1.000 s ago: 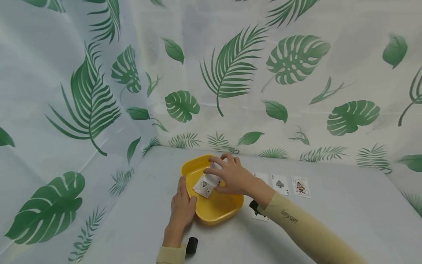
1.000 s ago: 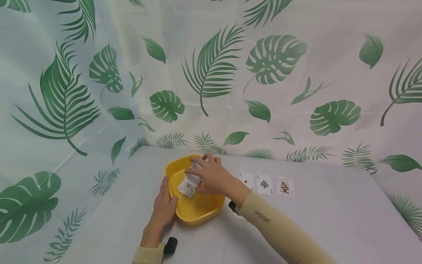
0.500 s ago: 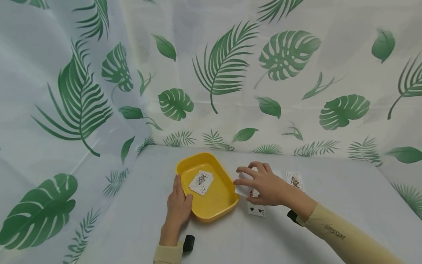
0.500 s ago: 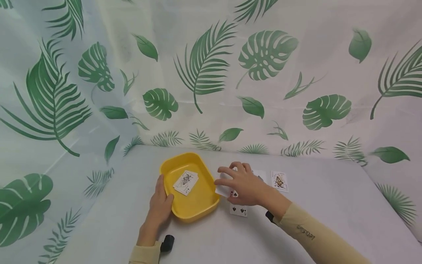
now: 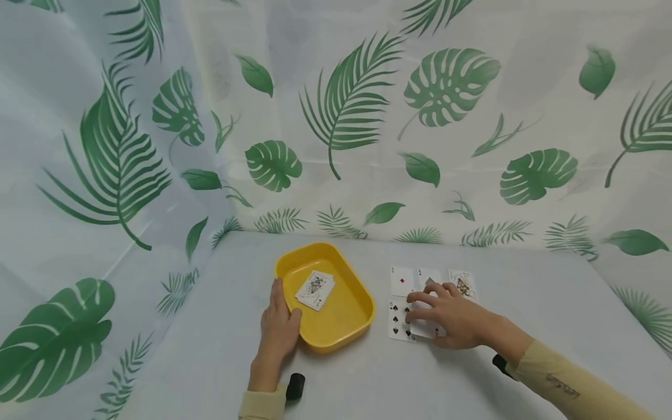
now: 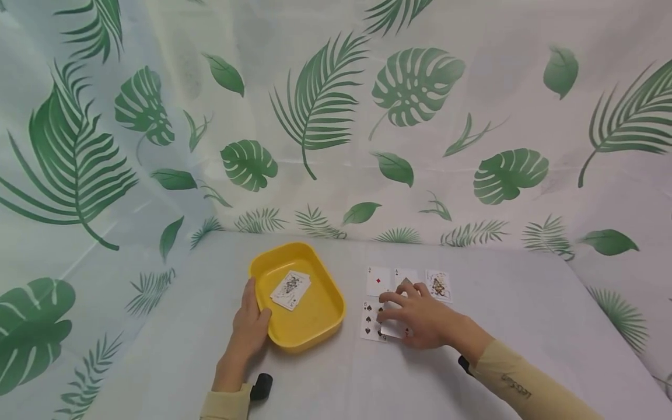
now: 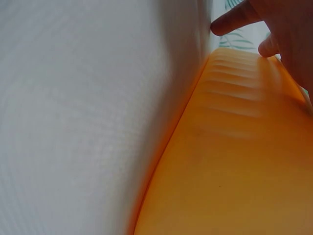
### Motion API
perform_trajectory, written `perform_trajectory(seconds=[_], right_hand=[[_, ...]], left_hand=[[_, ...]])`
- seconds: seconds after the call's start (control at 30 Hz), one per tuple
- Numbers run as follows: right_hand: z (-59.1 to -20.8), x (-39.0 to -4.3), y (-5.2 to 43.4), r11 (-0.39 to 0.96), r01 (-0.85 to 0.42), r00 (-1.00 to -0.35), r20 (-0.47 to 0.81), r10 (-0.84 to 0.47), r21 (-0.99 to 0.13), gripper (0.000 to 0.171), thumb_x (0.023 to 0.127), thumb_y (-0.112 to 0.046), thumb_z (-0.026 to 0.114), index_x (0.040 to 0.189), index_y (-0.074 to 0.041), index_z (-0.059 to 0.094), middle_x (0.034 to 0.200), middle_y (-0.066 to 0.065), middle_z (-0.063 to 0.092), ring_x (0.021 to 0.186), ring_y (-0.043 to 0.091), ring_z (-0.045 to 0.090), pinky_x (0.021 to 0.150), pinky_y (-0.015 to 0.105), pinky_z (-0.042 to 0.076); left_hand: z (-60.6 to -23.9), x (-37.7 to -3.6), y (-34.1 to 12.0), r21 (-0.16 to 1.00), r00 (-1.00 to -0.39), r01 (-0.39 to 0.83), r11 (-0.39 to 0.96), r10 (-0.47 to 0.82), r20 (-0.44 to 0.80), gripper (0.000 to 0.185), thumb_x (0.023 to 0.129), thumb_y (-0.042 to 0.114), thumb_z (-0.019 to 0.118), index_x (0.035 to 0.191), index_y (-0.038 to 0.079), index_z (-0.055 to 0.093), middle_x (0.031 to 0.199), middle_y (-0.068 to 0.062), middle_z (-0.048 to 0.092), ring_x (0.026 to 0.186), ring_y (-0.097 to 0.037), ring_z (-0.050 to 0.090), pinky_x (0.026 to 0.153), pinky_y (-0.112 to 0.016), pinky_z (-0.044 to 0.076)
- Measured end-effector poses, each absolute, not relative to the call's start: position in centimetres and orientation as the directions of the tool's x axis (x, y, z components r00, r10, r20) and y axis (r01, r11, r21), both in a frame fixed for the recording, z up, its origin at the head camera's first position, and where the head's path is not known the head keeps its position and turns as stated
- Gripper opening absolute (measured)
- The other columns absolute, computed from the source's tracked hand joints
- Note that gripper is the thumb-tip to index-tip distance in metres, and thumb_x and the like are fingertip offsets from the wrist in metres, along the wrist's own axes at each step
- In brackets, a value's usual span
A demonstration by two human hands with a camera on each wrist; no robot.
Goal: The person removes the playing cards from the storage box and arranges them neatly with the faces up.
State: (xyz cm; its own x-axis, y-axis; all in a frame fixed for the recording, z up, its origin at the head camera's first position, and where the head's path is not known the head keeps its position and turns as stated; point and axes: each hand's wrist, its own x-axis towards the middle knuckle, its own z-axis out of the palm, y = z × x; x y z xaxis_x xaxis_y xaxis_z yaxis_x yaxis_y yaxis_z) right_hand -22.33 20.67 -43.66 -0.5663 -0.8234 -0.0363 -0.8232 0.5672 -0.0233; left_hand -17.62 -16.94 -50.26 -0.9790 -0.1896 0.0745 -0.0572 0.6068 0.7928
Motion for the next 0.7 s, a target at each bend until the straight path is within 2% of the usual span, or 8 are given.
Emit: perform_trajectory(seconds=[0.3, 0.5, 0.7], right_hand=[[-44.8, -22.4, 22.2, 0.636, -0.768, -0.616, -0.188, -0.765, -0.078, 0.058, 0.078, -0.018, 0.078, 0.127, -0.039, 0.058, 0.141, -0.006, 0.050, 0.126, 0.035, 0.045, 0.098, 0.065, 0.033], [-45.0, -22.9, 22.6, 0.638, -0.761, -0.609, -0.209, -0.765, -0.118, 0.054, 0.076, -0.018, 0.080, 0.122, -0.038, 0.058, 0.143, -0.004, 0.049, 0.126, 0.034, 0.046, 0.098, 0.064, 0.034], [-45.2, -22.9, 23.0, 0.638, -0.755, -0.607, -0.207, -0.767, -0.151, 0.054, 0.077, -0.020, 0.080, 0.122, -0.039, 0.057, 0.144, -0.004, 0.047, 0.128, 0.033, 0.044, 0.098, 0.064, 0.033]], left_hand=[[-50.4, -17.5, -17.0, 0.789, -0.979, -0.048, 0.612, -0.185, 0.084, 0.079, 0.094, 0.014, 0.046, 0.162, 0.007, 0.005, 0.167, -0.016, 0.011, 0.148, -0.040, 0.024, 0.117, -0.059, 0.012], [-50.4, -17.6, -16.9, 0.787, -0.979, -0.052, 0.615, -0.186, 0.081, 0.080, 0.094, 0.014, 0.046, 0.162, 0.006, 0.005, 0.167, -0.016, 0.011, 0.148, -0.039, 0.023, 0.117, -0.059, 0.012], [-50.3, -17.5, -16.9, 0.789, -0.980, -0.059, 0.612, -0.185, 0.070, 0.080, 0.095, 0.014, 0.046, 0.162, 0.006, 0.004, 0.167, -0.016, 0.010, 0.148, -0.039, 0.022, 0.118, -0.058, 0.011]])
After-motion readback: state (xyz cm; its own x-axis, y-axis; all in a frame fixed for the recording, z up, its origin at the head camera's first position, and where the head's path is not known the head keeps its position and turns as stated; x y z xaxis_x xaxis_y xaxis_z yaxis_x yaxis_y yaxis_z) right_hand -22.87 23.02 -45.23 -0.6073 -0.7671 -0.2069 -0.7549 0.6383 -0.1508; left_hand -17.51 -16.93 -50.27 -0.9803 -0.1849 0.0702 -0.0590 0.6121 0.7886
